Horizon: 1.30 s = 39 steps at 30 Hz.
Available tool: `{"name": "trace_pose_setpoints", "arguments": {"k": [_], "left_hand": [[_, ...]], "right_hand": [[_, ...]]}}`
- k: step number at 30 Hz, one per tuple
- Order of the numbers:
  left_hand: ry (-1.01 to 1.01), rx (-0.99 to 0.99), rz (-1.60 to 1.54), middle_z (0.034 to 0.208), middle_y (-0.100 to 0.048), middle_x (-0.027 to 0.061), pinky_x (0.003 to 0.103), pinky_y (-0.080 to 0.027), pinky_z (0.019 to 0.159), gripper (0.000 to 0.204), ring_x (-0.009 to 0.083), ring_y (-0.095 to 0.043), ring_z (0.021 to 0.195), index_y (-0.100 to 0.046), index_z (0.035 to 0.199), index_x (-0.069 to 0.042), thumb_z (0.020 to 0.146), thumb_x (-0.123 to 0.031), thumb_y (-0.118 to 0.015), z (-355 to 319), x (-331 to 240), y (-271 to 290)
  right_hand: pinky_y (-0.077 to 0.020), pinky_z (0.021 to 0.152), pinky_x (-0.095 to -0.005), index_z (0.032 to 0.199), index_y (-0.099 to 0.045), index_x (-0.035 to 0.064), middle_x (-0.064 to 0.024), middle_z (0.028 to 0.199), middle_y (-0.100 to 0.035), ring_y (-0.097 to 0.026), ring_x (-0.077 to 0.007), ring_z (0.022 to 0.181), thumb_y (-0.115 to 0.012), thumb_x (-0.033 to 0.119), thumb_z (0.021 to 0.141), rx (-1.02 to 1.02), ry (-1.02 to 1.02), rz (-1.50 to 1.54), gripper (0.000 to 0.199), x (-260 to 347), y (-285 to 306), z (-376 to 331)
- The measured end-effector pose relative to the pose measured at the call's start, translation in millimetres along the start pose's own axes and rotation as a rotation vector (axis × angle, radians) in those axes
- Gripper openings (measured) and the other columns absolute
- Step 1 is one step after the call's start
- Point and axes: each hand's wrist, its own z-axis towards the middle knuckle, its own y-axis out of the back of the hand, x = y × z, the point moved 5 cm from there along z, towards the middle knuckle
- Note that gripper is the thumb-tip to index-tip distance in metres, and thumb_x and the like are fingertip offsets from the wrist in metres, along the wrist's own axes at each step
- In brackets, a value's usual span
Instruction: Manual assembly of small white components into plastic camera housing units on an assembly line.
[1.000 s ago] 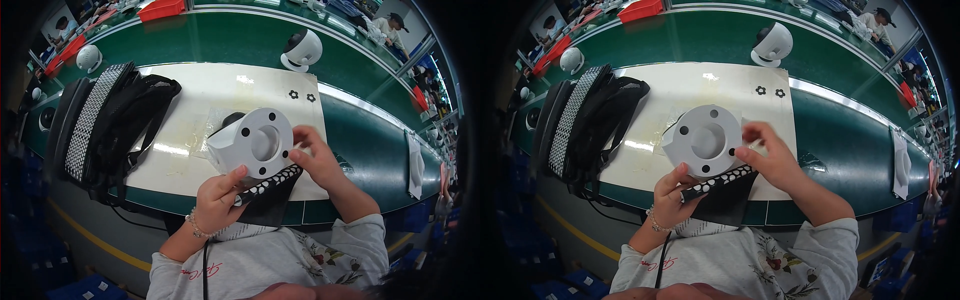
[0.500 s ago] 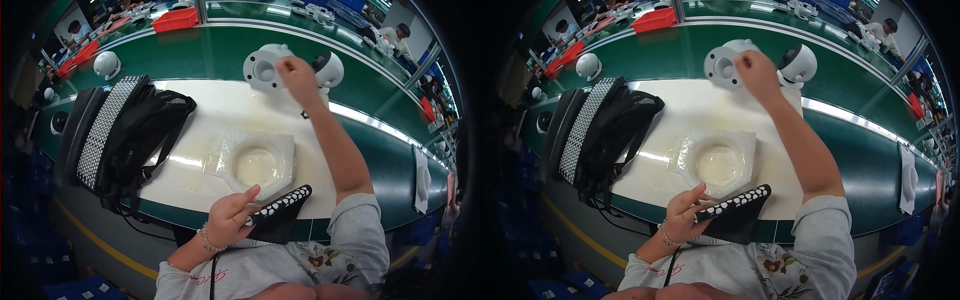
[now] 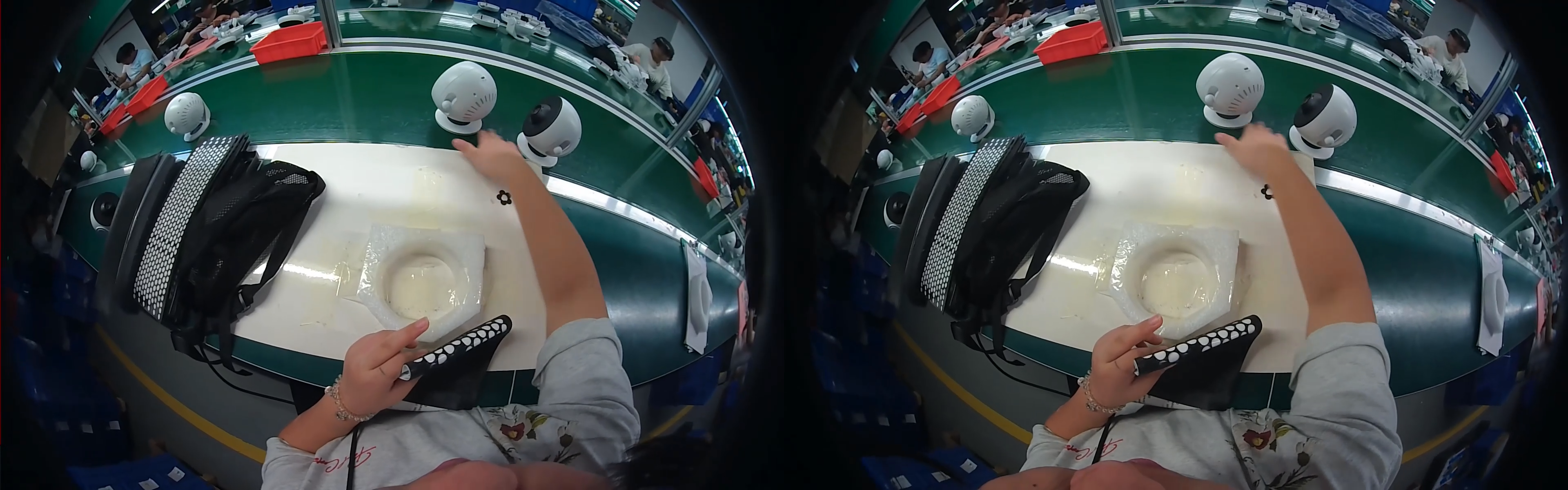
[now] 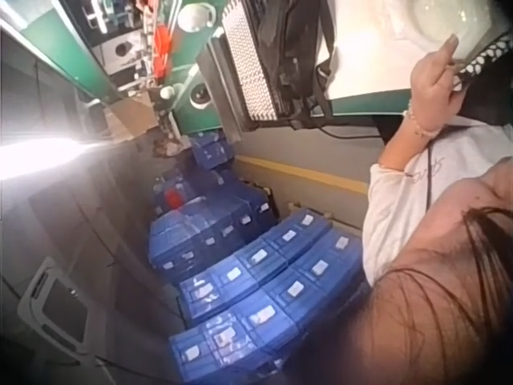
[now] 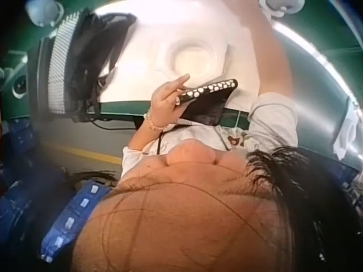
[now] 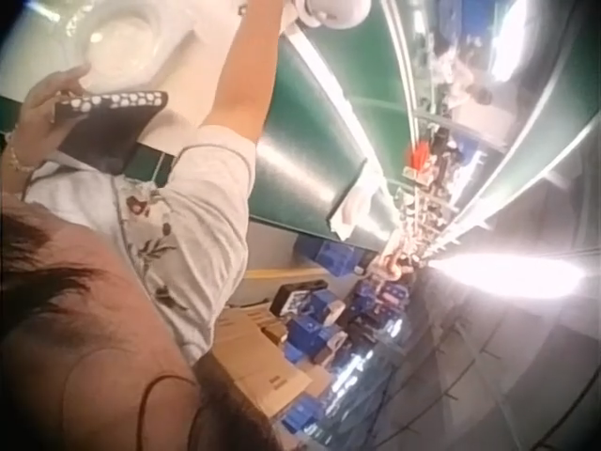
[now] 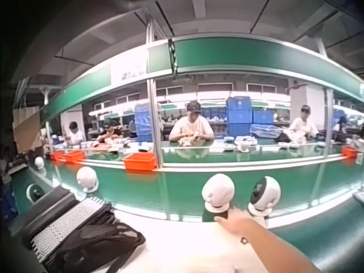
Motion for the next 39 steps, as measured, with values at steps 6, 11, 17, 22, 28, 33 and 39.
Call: {"name": "trace_pose_setpoints", "arguments": {"k": [6,11,17,22,28,33,39], "left_hand": [[0.044,-0.024,-0.035,0.114,-0.056,0.0154,0.028,-0.051,0.062,0.033,0.0192,-0.062,0.072,-0.052,0.084,-0.003,0.060,-0.003,-0.074,3,-1,-1],[0.070,-0.028,-0.042,0.107,-0.059,0.0147,0.028,-0.051,0.062,0.037,0.0202,-0.062,0.073,-0.049,0.086,-0.002,0.059,-0.001,-0.075,2,-2,-1],[0.120,-0.024,-0.098,0.102,-0.061,0.0145,0.029,-0.051,0.065,0.035,0.0229,-0.063,0.077,-0.052,0.087,-0.001,0.060,0.000,-0.074,0,1,-1],[0.216,-0.025,-0.175,0.097,-0.063,0.0141,0.031,-0.049,0.073,0.034,0.0244,-0.063,0.083,-0.057,0.094,-0.001,0.063,-0.002,-0.071,2,1,1],[0.282,0.030,-0.326,0.093,-0.063,0.0156,0.030,-0.048,0.074,0.033,0.0235,-0.063,0.082,-0.056,0.095,0.001,0.063,0.001,-0.064,-2,9,-1],[0.275,-0.127,-0.424,0.084,-0.062,0.0140,0.031,-0.048,0.066,0.030,0.0277,-0.062,0.072,-0.055,0.092,-0.001,0.064,-0.005,-0.066,-4,7,0],[0.270,-0.107,-0.382,0.083,-0.061,0.0137,0.032,-0.048,0.063,0.029,0.0288,-0.061,0.071,-0.055,0.091,-0.001,0.064,-0.002,-0.064,-9,6,2]], "right_hand": [[-0.0319,0.098,-0.0369,0.125,-0.045,0.0074,-0.0197,0.125,-0.045,-0.041,-0.0324,0.117,-0.048,0.054,0.081,-0.339,-0.028,0.080,0.065,-140,-11,-11],[-0.0437,0.076,-0.0393,0.094,-0.062,0.0028,-0.0157,0.093,-0.061,-0.056,-0.0348,0.088,-0.059,0.030,0.080,-0.806,0.109,0.229,0.031,-163,30,-25],[-0.0446,0.062,-0.0324,0.098,-0.059,0.0017,-0.0134,0.080,-0.062,-0.059,-0.0266,0.070,-0.056,0.031,0.084,-0.815,0.173,0.293,0.032,-84,101,-94],[-0.0390,0.052,-0.0174,0.113,-0.049,-0.0001,-0.0018,0.086,-0.060,-0.050,-0.0027,0.059,-0.053,0.022,0.088,-0.407,0.403,1.292,0.034,-8,114,-149],[-0.0397,0.058,-0.0149,0.119,-0.045,0.0043,-0.0018,0.089,-0.058,-0.052,-0.0028,0.065,-0.052,0.016,0.088,0.257,0.451,1.457,0.034,59,68,-193],[-0.0411,0.068,-0.0216,0.114,-0.050,0.0039,-0.0045,0.090,-0.058,-0.054,-0.0092,0.080,-0.057,0.020,0.084,0.137,0.447,1.074,0.034,50,64,-207],[-0.0394,0.079,-0.0345,0.097,-0.061,0.0085,-0.0065,0.096,-0.059,-0.055,-0.0218,0.091,-0.068,0.021,0.072,-0.505,0.963,0.531,0.029,55,94,-261]]}}
